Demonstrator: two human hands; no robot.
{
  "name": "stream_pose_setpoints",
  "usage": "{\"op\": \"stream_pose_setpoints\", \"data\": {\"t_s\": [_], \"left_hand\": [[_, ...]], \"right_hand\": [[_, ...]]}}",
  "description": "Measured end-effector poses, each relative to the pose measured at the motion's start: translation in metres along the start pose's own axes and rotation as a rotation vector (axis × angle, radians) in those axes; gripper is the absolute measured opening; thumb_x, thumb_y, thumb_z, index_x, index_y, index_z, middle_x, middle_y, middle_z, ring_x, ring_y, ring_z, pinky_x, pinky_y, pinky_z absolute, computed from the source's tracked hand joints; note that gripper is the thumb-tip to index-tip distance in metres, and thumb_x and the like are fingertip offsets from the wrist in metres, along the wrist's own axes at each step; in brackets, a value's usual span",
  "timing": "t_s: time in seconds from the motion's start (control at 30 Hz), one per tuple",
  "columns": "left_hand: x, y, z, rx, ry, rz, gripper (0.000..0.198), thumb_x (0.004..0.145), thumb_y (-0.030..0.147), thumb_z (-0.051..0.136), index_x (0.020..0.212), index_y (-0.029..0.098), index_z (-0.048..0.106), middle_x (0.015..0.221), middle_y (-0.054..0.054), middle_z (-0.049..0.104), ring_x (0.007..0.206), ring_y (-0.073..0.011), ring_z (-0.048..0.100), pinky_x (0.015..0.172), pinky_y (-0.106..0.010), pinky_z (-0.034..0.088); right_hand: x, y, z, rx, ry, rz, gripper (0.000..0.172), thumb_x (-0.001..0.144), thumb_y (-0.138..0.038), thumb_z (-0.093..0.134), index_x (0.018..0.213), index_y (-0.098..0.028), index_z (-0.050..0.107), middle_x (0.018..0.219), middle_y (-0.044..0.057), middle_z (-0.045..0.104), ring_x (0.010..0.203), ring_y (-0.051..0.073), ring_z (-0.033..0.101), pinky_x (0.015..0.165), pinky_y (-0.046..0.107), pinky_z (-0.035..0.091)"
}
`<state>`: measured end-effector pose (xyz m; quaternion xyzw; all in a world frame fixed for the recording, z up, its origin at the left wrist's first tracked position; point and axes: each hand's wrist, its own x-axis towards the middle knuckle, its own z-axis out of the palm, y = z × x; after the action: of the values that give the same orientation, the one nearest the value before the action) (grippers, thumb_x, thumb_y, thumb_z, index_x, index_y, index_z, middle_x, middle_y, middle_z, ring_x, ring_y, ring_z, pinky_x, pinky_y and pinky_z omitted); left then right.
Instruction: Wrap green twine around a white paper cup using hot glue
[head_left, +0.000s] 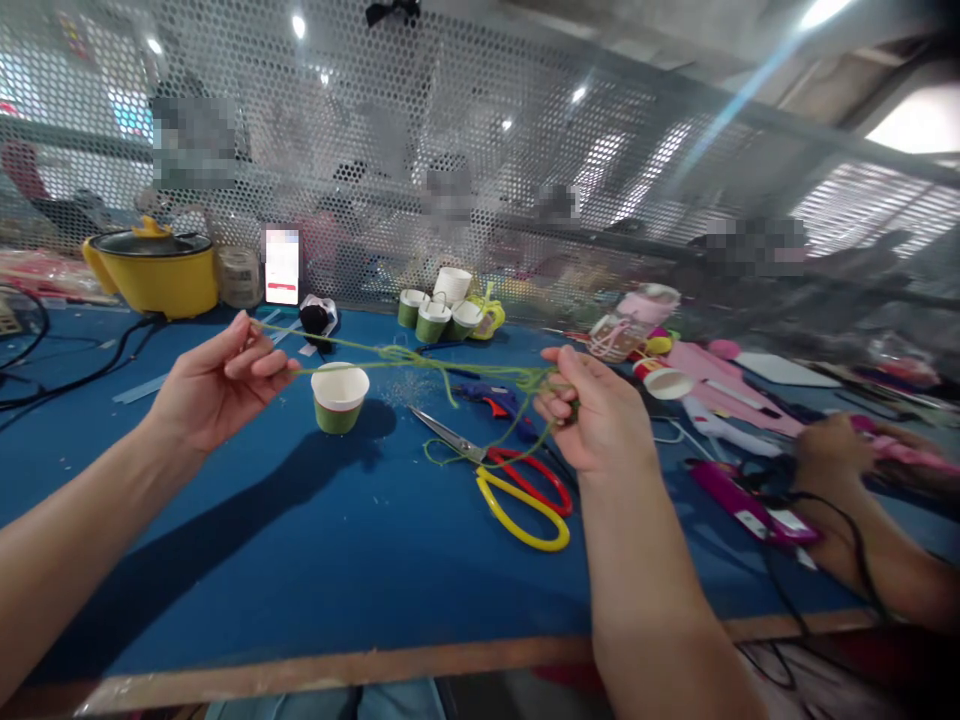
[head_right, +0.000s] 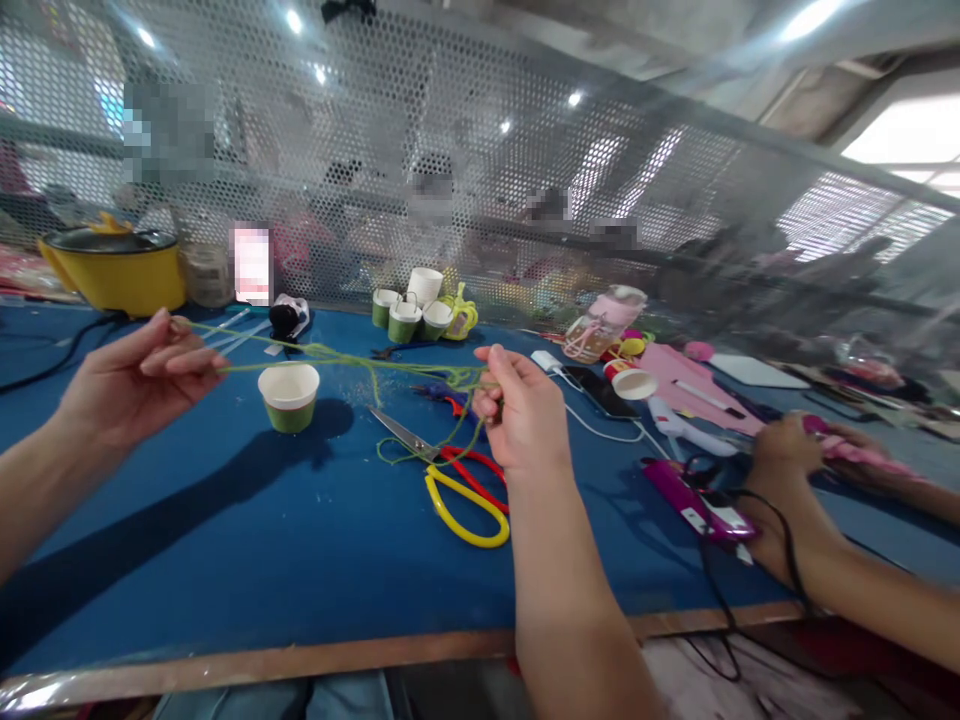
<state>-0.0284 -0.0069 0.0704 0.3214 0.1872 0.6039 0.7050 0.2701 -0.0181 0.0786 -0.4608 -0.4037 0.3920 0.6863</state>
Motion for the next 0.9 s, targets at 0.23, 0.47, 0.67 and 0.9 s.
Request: {"op": "stream_pose_setpoints", "data": {"t_s": [0.23,0.47,0.67,0.9], "left_hand": [[0.003,0.014,-0.009,0.159,-0.037,0.039,0.050,0.097,0.014,0.015,0.070,0.014,0.058,0.041,0.008,0.026,0.036,-0.0045,0.011,0.041,-0.013,0.031],[0.005,0.055,-0.043,0.852,-0.158,-0.183,0.020,0.078,-0.004,0.051,0.082,0.011,0.063,0.050,0.006,0.051,0.044,-0.0024,0.041,0.044,-0.007,0.029],[0.000,0.050,-0.032,1.033,-0.253,-0.201,0.010,0.070,0.010,0.066,0.061,0.011,0.062,0.049,0.003,0.052,0.043,-0.0039,0.039,0.038,-0.008,0.027],[-0.009,0.011,0.010,0.824,-0.403,-0.168,0.013,0.076,0.027,0.062,0.076,0.014,0.063,0.042,0.006,0.042,0.040,-0.0053,0.035,0.042,-0.015,0.031]], "right_hand": [[-0.001,-0.004,-0.003,-0.076,0.002,-0.099,0.034,0.063,-0.049,0.070,0.068,-0.018,0.058,0.037,-0.012,0.030,0.029,0.002,0.022,0.032,0.019,0.022],[0.003,-0.011,-0.011,-0.031,0.047,-0.171,0.032,0.064,-0.049,0.070,0.067,-0.020,0.056,0.035,-0.012,0.025,0.029,0.003,0.017,0.031,0.020,0.019],[-0.002,-0.009,-0.007,-0.205,0.016,-0.222,0.032,0.066,-0.050,0.067,0.068,-0.019,0.060,0.040,-0.011,0.029,0.032,0.003,0.022,0.033,0.019,0.018],[-0.023,-0.015,0.024,-0.980,-0.647,-0.159,0.024,0.078,-0.042,0.058,0.081,-0.021,0.070,0.079,0.004,0.068,0.068,0.016,0.058,0.060,0.027,0.042]]}}
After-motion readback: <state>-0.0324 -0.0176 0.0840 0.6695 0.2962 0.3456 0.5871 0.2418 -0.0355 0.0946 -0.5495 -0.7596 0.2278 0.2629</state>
